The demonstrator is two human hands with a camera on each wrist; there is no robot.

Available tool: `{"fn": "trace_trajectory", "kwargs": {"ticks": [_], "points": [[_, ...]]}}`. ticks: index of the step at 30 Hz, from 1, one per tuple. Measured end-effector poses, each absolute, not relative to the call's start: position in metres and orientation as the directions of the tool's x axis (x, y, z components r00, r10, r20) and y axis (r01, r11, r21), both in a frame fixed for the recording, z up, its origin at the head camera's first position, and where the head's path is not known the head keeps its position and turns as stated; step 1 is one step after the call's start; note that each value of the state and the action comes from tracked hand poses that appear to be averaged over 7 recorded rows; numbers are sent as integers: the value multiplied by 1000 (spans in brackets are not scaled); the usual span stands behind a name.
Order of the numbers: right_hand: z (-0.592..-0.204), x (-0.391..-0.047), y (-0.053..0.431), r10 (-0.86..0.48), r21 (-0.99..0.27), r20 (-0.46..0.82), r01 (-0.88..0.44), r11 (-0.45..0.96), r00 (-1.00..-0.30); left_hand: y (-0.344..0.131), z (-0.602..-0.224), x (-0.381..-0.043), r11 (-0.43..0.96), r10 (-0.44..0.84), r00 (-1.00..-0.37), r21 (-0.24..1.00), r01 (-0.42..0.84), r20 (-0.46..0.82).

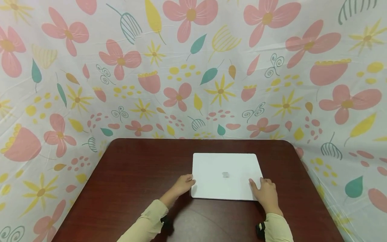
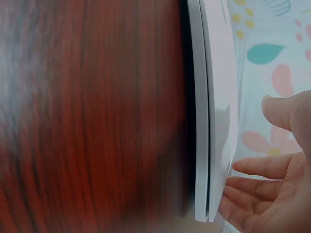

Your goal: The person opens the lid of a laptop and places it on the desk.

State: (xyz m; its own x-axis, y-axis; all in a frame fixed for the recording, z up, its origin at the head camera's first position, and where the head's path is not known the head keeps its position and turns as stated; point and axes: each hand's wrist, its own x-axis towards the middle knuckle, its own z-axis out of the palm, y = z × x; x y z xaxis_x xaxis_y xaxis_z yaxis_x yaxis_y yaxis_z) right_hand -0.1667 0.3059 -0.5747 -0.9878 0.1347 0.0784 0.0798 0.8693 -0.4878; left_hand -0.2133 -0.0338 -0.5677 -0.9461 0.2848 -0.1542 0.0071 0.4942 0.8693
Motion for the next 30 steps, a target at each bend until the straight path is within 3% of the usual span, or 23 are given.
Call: {"fn": "trace_trajectory", "kwargs": {"ticks": [30], "points": [[-578, -168, 251, 99, -541, 48, 58, 839, -994, -100, -559, -211, 492, 236, -949, 868, -69, -209]]}}
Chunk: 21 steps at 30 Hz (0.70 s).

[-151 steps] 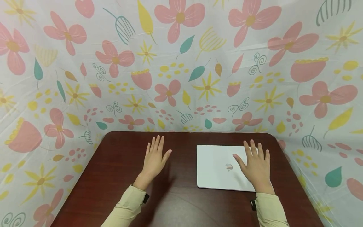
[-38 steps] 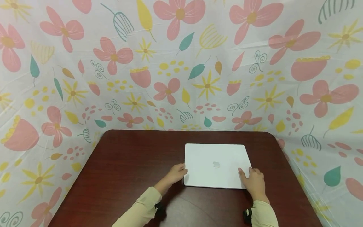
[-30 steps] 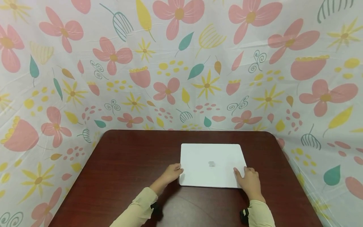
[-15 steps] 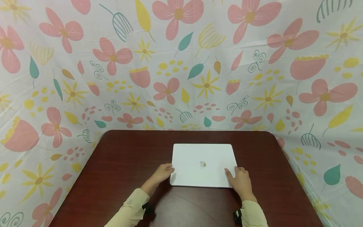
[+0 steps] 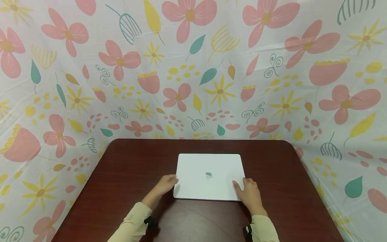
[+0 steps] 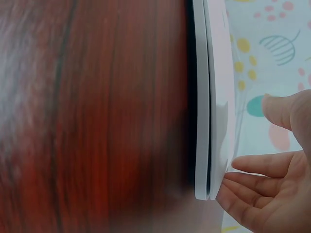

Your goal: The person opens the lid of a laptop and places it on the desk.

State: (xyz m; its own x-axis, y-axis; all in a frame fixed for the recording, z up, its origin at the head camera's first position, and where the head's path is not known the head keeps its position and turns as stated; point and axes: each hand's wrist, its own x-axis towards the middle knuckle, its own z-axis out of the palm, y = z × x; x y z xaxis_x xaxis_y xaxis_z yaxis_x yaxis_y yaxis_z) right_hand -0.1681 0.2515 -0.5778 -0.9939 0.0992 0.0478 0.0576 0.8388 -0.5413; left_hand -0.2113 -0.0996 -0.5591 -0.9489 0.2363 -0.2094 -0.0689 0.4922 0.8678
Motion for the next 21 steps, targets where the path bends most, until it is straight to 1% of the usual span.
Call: {"fn": "trace_trajectory", "kwargs": {"ticks": [15, 21], "points": [[-580, -169, 235, 60, -547, 63, 15, 837, -996, -118, -560, -209, 487, 188, -956, 866, -109, -226], [-578, -168, 231, 49, -562, 69, 2, 827, -996, -123, -563, -209, 483, 181, -961, 870, -98, -209]]}}
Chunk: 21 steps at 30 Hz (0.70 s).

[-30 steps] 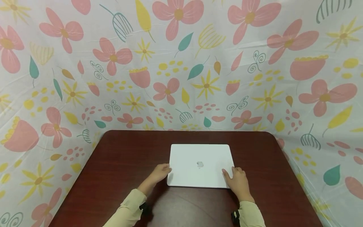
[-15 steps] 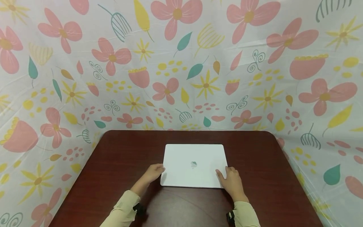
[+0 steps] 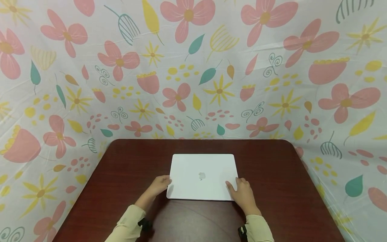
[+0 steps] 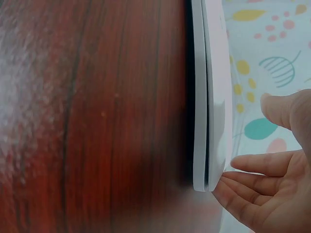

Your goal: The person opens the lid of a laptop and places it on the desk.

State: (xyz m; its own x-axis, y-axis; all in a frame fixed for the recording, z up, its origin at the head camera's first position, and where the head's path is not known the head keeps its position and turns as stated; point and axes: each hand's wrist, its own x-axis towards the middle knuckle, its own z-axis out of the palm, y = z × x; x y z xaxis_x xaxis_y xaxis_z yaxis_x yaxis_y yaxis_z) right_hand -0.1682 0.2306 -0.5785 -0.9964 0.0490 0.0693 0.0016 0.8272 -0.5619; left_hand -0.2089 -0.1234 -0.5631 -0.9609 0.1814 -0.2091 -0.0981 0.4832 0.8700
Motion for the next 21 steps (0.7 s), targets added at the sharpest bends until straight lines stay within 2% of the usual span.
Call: {"fn": "trace_trajectory", "kwargs": {"ticks": [15, 21], "points": [[-577, -166, 222, 68, -616, 58, 18, 787, -996, -134, -563, -201, 397, 166, -965, 909, -124, -204], [-578, -165, 218, 73, -631, 78, 8, 776, -994, -138, -564, -201, 444, 138, -974, 890, -100, -178]]}}
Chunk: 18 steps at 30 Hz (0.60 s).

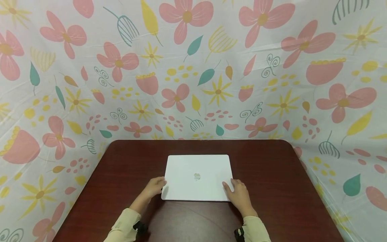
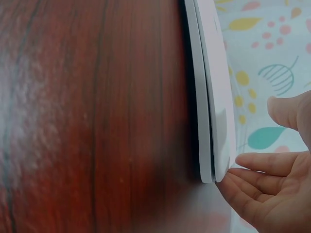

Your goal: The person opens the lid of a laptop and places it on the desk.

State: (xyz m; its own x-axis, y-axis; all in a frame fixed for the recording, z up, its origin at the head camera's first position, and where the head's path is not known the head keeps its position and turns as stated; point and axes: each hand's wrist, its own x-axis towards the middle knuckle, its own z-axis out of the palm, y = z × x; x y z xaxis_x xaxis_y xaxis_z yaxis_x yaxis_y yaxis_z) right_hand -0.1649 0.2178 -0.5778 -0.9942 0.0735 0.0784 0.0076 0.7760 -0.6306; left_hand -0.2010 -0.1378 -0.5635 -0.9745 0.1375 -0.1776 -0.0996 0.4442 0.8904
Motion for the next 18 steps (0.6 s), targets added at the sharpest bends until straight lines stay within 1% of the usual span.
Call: {"fn": "trace_trajectory", "kwargs": {"ticks": [9, 18], "points": [[-578, -163, 212, 68, -643, 88, -5, 766, -994, -144, -563, -200, 474, 102, -978, 873, -115, -184], [-578, -162, 207, 69, -659, 104, -16, 752, -992, -150, -563, -203, 411, 96, -974, 900, -149, -205]]}}
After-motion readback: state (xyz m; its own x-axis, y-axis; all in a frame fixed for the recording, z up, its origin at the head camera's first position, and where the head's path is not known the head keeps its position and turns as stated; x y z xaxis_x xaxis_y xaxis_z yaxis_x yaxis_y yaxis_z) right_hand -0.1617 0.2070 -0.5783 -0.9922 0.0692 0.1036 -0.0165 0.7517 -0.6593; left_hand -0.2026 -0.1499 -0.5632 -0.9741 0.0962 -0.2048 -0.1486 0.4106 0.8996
